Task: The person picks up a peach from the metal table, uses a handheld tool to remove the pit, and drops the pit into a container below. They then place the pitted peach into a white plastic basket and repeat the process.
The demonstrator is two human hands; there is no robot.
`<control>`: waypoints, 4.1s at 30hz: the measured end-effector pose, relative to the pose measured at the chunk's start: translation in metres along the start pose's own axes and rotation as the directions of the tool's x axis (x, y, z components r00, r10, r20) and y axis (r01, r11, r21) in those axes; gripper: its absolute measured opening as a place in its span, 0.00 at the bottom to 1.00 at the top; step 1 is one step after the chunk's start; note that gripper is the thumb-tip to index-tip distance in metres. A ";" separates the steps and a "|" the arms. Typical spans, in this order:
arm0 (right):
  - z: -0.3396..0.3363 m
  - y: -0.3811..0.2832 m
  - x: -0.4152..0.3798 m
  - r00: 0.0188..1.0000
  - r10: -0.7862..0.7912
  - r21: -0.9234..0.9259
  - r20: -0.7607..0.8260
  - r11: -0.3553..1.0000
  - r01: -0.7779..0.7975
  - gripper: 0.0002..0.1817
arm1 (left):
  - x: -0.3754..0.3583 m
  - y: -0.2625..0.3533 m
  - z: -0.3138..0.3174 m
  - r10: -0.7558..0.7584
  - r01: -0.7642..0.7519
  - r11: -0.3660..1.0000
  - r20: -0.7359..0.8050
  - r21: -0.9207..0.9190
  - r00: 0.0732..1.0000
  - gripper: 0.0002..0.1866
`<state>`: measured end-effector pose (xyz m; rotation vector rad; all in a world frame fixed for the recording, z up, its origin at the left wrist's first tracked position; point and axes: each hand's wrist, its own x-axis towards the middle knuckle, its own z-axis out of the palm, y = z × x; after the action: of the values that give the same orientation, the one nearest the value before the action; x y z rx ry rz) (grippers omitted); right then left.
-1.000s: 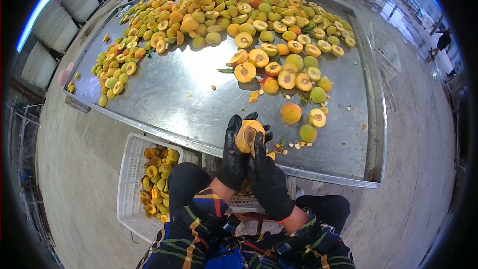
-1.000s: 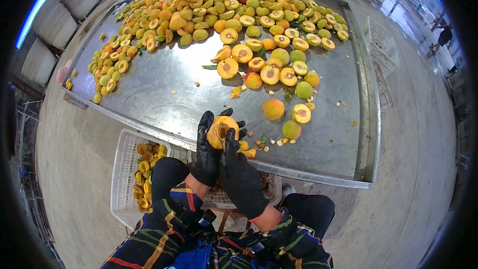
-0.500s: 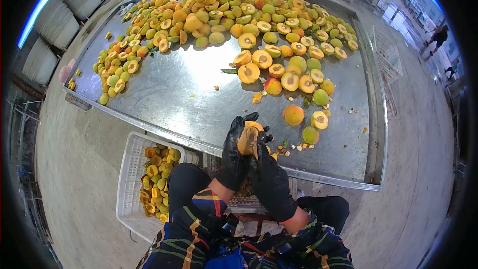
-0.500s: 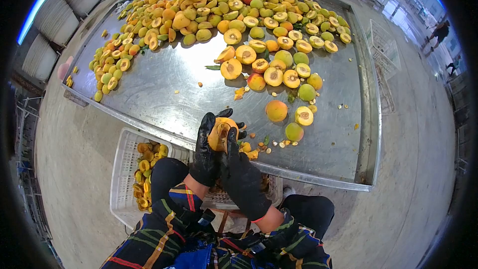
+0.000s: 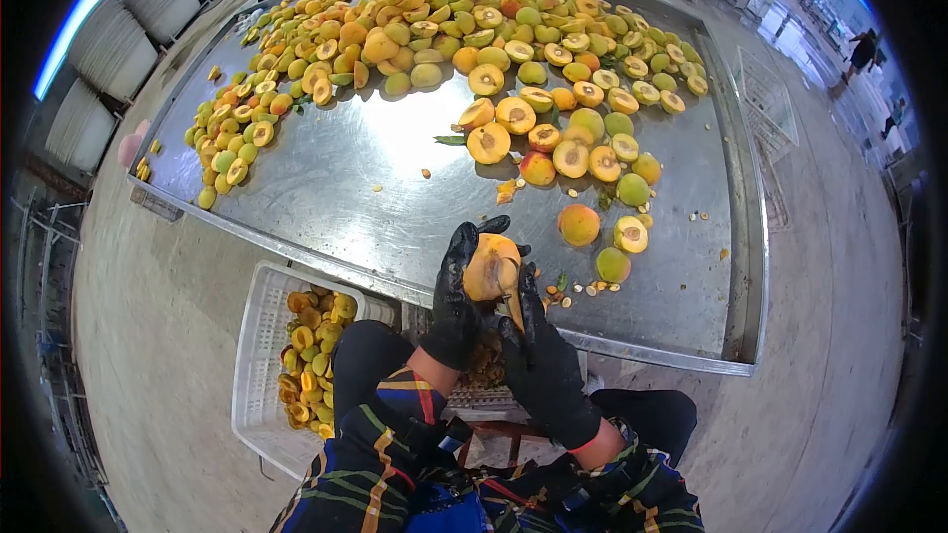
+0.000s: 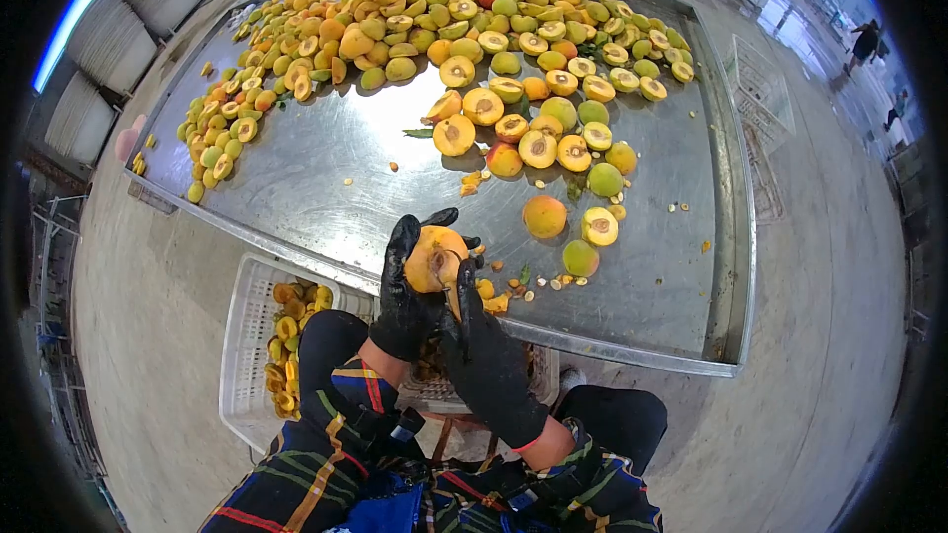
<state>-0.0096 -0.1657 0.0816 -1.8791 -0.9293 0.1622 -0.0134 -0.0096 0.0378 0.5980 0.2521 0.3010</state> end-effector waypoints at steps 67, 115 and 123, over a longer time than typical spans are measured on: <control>0.016 -0.010 -0.005 0.922 0.310 0.165 0.232 0.922 -0.351 0.32 | -0.012 0.004 0.014 0.072 -0.066 0.997 -0.168 0.042 0.983 0.26; -0.025 -0.014 0.000 0.833 0.270 0.704 0.482 0.447 -0.552 0.14 | -0.016 -0.009 0.016 0.221 -0.116 0.803 -0.112 0.585 0.969 0.22; -0.043 0.003 0.006 0.501 0.383 0.535 0.776 0.021 -0.845 0.21 | -0.012 -0.009 0.011 0.141 -0.087 0.844 -0.062 0.529 0.988 0.34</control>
<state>0.0168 -0.1936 0.1023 -0.9608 0.0393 1.4640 -0.0186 -0.0268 0.0429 1.1492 0.4012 0.3804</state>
